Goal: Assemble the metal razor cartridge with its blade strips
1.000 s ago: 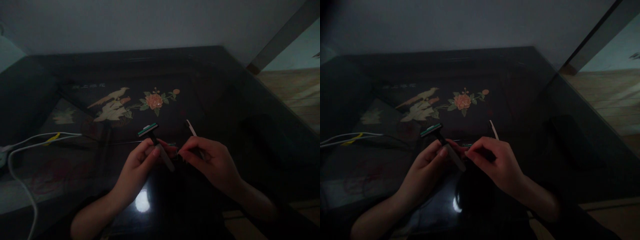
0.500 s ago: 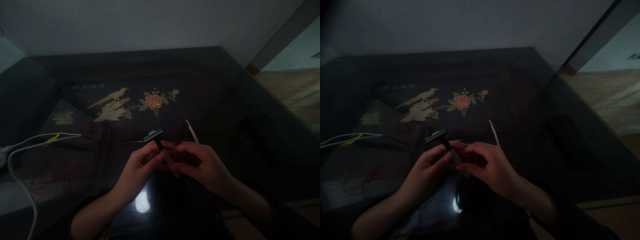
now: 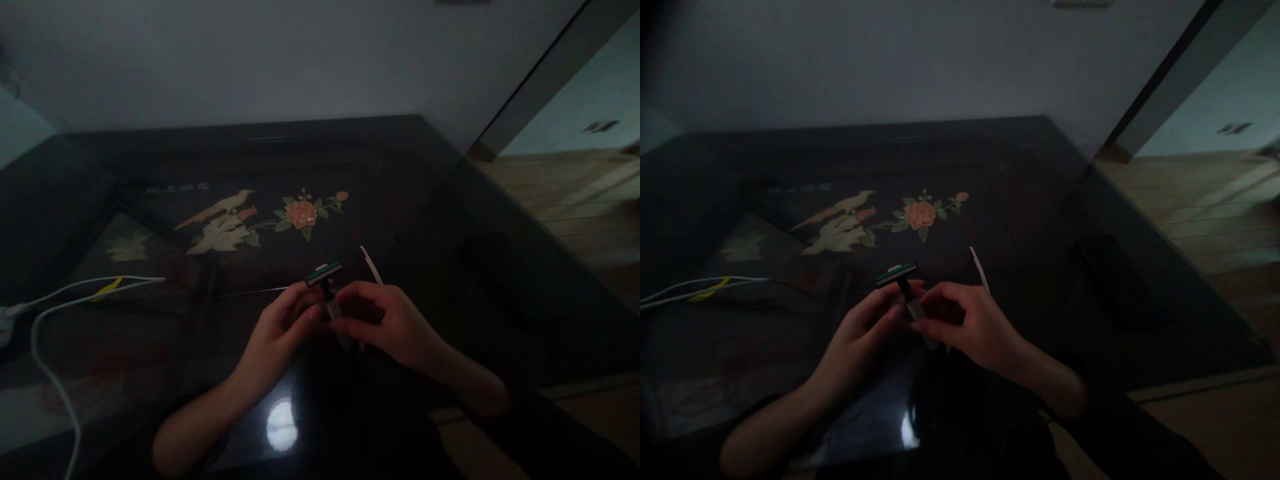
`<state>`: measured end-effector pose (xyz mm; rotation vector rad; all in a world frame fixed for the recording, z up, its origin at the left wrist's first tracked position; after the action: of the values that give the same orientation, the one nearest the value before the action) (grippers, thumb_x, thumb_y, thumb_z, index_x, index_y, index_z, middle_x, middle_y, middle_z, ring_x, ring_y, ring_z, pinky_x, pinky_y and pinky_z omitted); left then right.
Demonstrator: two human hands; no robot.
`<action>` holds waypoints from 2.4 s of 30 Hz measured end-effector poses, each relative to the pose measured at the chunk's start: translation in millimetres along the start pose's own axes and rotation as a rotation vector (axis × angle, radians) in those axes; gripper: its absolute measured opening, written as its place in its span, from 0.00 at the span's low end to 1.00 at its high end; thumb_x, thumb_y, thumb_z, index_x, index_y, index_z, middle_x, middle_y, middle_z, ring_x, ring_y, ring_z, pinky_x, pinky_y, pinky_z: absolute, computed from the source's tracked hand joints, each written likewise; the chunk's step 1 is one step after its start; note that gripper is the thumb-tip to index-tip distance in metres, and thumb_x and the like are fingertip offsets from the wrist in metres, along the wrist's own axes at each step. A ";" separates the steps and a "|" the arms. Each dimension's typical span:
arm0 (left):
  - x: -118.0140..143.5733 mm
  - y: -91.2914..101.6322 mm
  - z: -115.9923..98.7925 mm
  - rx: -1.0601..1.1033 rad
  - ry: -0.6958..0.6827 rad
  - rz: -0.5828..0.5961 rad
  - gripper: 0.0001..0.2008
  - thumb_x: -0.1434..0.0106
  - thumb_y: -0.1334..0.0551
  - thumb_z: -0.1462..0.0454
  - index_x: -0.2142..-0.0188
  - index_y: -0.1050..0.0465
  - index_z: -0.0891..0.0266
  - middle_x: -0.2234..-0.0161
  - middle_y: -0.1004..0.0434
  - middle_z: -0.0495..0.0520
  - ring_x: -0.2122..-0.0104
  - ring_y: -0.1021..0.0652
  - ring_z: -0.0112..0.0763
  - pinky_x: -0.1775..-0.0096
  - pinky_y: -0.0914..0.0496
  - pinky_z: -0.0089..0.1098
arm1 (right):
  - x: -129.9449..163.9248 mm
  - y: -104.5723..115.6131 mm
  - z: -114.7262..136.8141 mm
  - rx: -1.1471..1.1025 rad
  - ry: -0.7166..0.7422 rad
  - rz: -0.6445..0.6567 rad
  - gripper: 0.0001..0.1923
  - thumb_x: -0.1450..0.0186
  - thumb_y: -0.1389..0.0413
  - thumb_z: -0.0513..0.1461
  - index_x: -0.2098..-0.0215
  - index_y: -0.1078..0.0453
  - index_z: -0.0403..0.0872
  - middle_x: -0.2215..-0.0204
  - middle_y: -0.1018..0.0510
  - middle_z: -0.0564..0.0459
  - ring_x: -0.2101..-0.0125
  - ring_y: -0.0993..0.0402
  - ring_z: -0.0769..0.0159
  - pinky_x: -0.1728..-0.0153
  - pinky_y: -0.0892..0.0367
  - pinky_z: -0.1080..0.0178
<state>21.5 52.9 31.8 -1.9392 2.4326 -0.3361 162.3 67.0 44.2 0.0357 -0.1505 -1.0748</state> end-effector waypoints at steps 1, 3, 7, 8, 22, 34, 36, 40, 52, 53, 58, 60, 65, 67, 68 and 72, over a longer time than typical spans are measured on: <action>0.2 0.2 0.9 0.008 0.005 -0.008 0.11 0.36 0.38 0.62 0.53 0.26 0.56 0.59 0.20 0.50 0.58 0.21 0.32 0.60 0.25 0.27 | -0.9 4.0 1.3 0.001 -0.003 -0.013 0.09 0.41 0.37 0.40 0.64 0.27 0.44 0.72 0.22 0.54 0.76 0.28 0.71 0.79 0.34 0.70; 0.6 1.2 1.8 -0.007 0.006 -0.025 0.10 0.35 0.39 0.61 0.54 0.26 0.57 0.60 0.22 0.50 0.60 0.22 0.30 0.63 0.24 0.26 | -2.8 18.4 4.7 0.021 0.008 -0.072 0.11 0.41 0.38 0.42 0.62 0.27 0.44 0.71 0.22 0.53 0.77 0.28 0.71 0.81 0.34 0.70; 1.0 1.4 -0.1 -0.100 -0.016 -0.030 0.09 0.35 0.39 0.60 0.56 0.27 0.59 0.63 0.24 0.50 0.65 0.23 0.28 0.65 0.26 0.25 | 0.5 66.3 6.2 0.178 0.038 -0.260 0.14 0.42 0.38 0.42 0.61 0.29 0.43 0.74 0.24 0.54 0.82 0.33 0.74 0.86 0.40 0.71; 1.0 0.8 -1.0 -0.118 -0.022 -0.027 0.09 0.35 0.39 0.61 0.56 0.27 0.60 0.63 0.24 0.51 0.66 0.24 0.29 0.66 0.26 0.25 | 3.7 78.0 2.6 0.209 0.023 -0.282 0.15 0.42 0.38 0.43 0.60 0.29 0.43 0.74 0.24 0.54 0.83 0.34 0.74 0.87 0.41 0.71; 4.4 -7.9 -2.1 -0.194 0.003 0.022 0.10 0.36 0.39 0.60 0.57 0.28 0.63 0.69 0.25 0.51 0.72 0.26 0.29 0.68 0.29 0.29 | 48.1 124.0 -49.3 0.676 -0.196 -0.438 0.14 0.39 0.43 0.39 0.55 0.27 0.42 0.75 0.22 0.51 0.77 0.26 0.65 0.78 0.34 0.66; 6.3 -6.3 -5.6 -0.286 -0.043 0.034 0.09 0.34 0.41 0.61 0.59 0.27 0.63 0.73 0.26 0.50 0.74 0.27 0.29 0.69 0.33 0.29 | 47.2 112.2 -50.6 0.810 -0.185 -0.471 0.16 0.39 0.43 0.38 0.54 0.26 0.42 0.73 0.24 0.52 0.77 0.30 0.67 0.77 0.38 0.66; 6.4 -6.3 -5.5 -0.290 -0.041 0.035 0.08 0.34 0.41 0.61 0.59 0.27 0.63 0.73 0.26 0.50 0.74 0.27 0.28 0.69 0.33 0.28 | 47.2 112.7 -51.5 0.820 -0.179 -0.479 0.17 0.39 0.43 0.38 0.52 0.27 0.42 0.74 0.25 0.52 0.77 0.30 0.67 0.76 0.38 0.66; 6.6 -6.9 -6.0 -0.291 -0.049 0.039 0.09 0.34 0.42 0.61 0.59 0.27 0.63 0.73 0.26 0.50 0.74 0.27 0.28 0.68 0.33 0.28 | 48.5 112.8 -51.4 0.824 -0.159 -0.487 0.16 0.38 0.43 0.38 0.52 0.27 0.43 0.74 0.25 0.53 0.77 0.30 0.68 0.76 0.38 0.66; 5.6 -6.6 -5.4 -0.305 -0.057 0.043 0.08 0.34 0.42 0.61 0.60 0.27 0.63 0.74 0.26 0.49 0.74 0.27 0.28 0.69 0.33 0.28 | 58.6 104.4 -46.2 0.867 -0.140 -0.586 0.18 0.36 0.45 0.42 0.49 0.31 0.45 0.74 0.27 0.54 0.75 0.30 0.64 0.75 0.38 0.64; 5.7 -6.7 -5.6 -0.312 -0.056 0.043 0.08 0.34 0.42 0.61 0.60 0.27 0.63 0.73 0.26 0.50 0.74 0.27 0.29 0.69 0.33 0.28 | 60.8 103.0 -43.1 0.889 -0.132 -0.621 0.17 0.35 0.45 0.42 0.49 0.31 0.45 0.73 0.27 0.53 0.74 0.29 0.63 0.74 0.38 0.63; 6.9 -8.0 -6.9 -0.327 -0.053 0.047 0.08 0.35 0.41 0.61 0.61 0.27 0.62 0.74 0.26 0.49 0.74 0.27 0.29 0.70 0.33 0.28 | 63.5 78.5 -21.6 1.120 -0.003 -0.695 0.09 0.32 0.48 0.42 0.65 0.30 0.47 0.70 0.24 0.49 0.70 0.27 0.61 0.71 0.38 0.62; 7.1 -8.3 -7.4 -0.340 -0.053 0.048 0.08 0.35 0.41 0.60 0.62 0.26 0.62 0.74 0.26 0.49 0.75 0.27 0.29 0.70 0.33 0.28 | 57.5 64.5 -20.2 1.188 -0.017 -0.597 0.10 0.31 0.48 0.41 0.68 0.31 0.47 0.70 0.23 0.50 0.71 0.26 0.62 0.72 0.39 0.63; 6.8 -7.4 -7.6 -0.357 -0.055 0.044 0.09 0.35 0.42 0.60 0.63 0.26 0.62 0.74 0.26 0.50 0.75 0.27 0.29 0.71 0.34 0.27 | 45.5 47.8 -19.7 1.330 -0.087 -0.514 0.08 0.32 0.46 0.41 0.68 0.32 0.47 0.71 0.22 0.49 0.69 0.25 0.58 0.69 0.39 0.60; 6.5 -7.4 -7.9 -0.359 -0.061 0.050 0.09 0.35 0.42 0.61 0.63 0.26 0.62 0.74 0.25 0.50 0.75 0.27 0.29 0.71 0.34 0.28 | 42.7 45.3 -19.6 1.328 -0.059 -0.515 0.05 0.33 0.44 0.40 0.66 0.31 0.47 0.70 0.22 0.48 0.69 0.26 0.57 0.67 0.39 0.59; 6.5 -7.6 -8.1 -0.360 -0.063 0.053 0.09 0.35 0.42 0.61 0.64 0.26 0.62 0.74 0.25 0.50 0.75 0.27 0.29 0.71 0.34 0.28 | 41.7 44.6 -19.8 1.312 -0.040 -0.516 0.03 0.34 0.44 0.39 0.64 0.31 0.46 0.69 0.21 0.48 0.68 0.26 0.56 0.67 0.39 0.59; 6.1 -8.4 -8.7 -0.369 -0.064 0.057 0.08 0.35 0.43 0.62 0.65 0.25 0.62 0.75 0.26 0.50 0.75 0.27 0.29 0.71 0.34 0.27 | 40.7 45.2 -21.8 1.262 -0.004 -0.526 0.06 0.33 0.45 0.35 0.58 0.32 0.47 0.67 0.21 0.50 0.67 0.26 0.59 0.64 0.40 0.59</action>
<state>26.9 46.6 42.5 -1.9586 2.6508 0.1890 223.8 51.8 31.6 1.2624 -0.8378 -1.3440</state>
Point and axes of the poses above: each hand's wrist, its own x-axis away from the middle knuckle, its own y-axis out of the back of the hand, z = x × y, the point moved 6 cm from there along -x, towards the middle knuckle
